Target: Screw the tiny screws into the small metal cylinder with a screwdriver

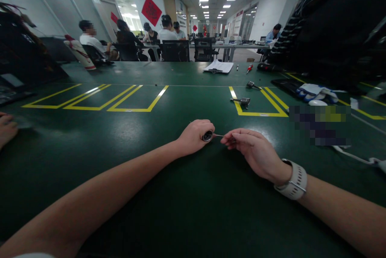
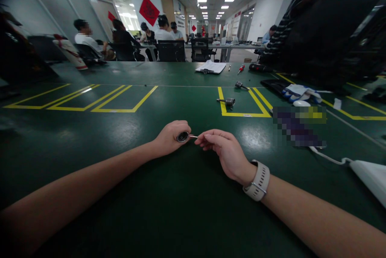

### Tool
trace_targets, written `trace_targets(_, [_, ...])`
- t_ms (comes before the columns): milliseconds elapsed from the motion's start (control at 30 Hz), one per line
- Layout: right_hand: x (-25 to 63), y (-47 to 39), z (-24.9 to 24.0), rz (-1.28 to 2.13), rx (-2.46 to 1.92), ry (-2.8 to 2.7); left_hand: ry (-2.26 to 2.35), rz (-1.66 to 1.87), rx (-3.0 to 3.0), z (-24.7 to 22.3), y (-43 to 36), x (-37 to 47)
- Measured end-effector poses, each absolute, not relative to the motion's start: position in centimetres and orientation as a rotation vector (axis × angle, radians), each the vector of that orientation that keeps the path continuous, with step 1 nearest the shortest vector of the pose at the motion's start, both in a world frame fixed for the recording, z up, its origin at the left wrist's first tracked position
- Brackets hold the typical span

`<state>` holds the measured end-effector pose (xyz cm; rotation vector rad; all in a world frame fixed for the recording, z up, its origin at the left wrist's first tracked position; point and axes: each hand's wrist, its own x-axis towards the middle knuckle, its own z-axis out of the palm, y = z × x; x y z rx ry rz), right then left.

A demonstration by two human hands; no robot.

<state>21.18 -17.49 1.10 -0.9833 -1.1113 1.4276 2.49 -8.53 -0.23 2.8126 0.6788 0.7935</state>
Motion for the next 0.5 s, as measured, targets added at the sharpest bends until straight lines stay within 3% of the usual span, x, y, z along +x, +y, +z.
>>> trace_targets(500, [21.13,-17.24,0.6,1.426,-0.925,-0.994,0.83,0.8,2.658,-0.46,-8.0,2.7])
